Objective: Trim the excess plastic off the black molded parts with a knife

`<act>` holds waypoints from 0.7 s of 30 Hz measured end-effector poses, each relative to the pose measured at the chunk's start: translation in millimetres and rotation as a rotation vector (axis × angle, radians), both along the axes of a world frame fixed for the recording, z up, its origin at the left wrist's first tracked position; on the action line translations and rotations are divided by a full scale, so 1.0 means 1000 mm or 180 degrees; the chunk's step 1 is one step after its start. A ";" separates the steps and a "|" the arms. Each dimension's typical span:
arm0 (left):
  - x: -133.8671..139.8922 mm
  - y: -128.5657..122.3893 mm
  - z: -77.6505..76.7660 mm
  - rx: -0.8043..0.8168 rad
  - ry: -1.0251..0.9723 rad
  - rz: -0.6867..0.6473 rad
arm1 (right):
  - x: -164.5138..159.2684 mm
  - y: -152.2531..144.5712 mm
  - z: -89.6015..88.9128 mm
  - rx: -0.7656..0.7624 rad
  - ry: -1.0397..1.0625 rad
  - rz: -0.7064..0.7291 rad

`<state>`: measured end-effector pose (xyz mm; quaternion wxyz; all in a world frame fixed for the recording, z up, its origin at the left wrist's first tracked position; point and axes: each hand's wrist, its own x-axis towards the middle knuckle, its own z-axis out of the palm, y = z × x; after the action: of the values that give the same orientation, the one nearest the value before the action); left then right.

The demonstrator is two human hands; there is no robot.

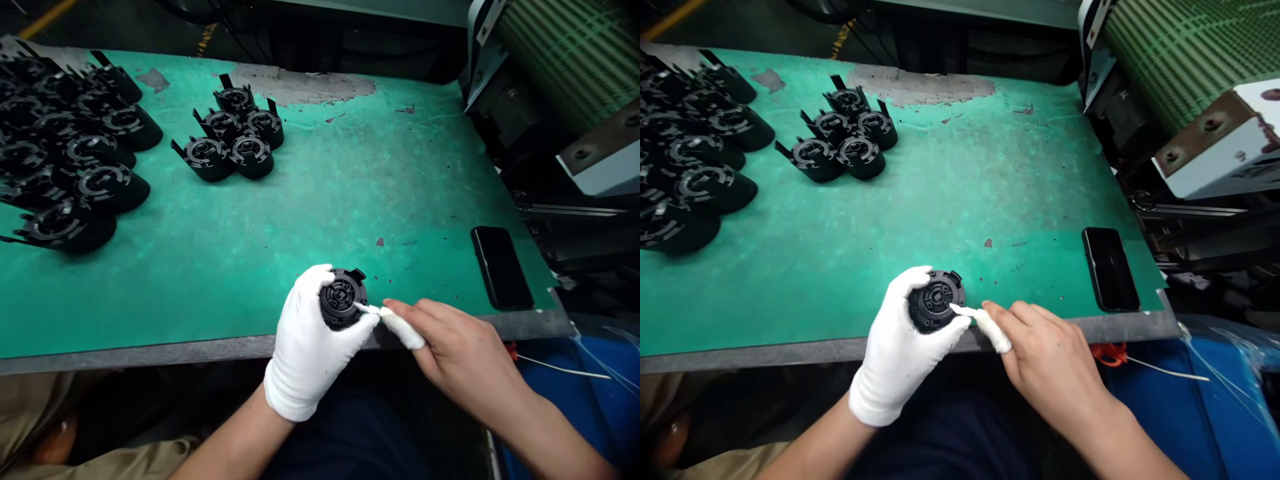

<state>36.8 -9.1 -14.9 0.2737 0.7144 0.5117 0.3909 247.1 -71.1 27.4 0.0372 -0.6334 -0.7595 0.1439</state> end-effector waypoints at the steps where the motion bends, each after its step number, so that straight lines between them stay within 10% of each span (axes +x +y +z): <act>1: 0.001 0.000 0.000 0.0008 0.0000 0.0013 | -0.003 0.000 -0.001 0.0082 -0.0094 -0.0075; 9: 0.003 -0.001 -0.002 0.0098 -0.0016 0.0134 | -0.005 -0.007 0.001 0.0066 0.0358 -0.0228; 21: -0.042 0.037 0.024 -0.0742 0.0493 -0.1424 | 0.023 0.039 0.011 -0.0389 0.0114 0.0742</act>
<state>-4.8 28.2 9.5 0.3938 0.8012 0.4020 0.2033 269.6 -31.8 38.7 -0.0050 -0.5392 -0.8170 0.2046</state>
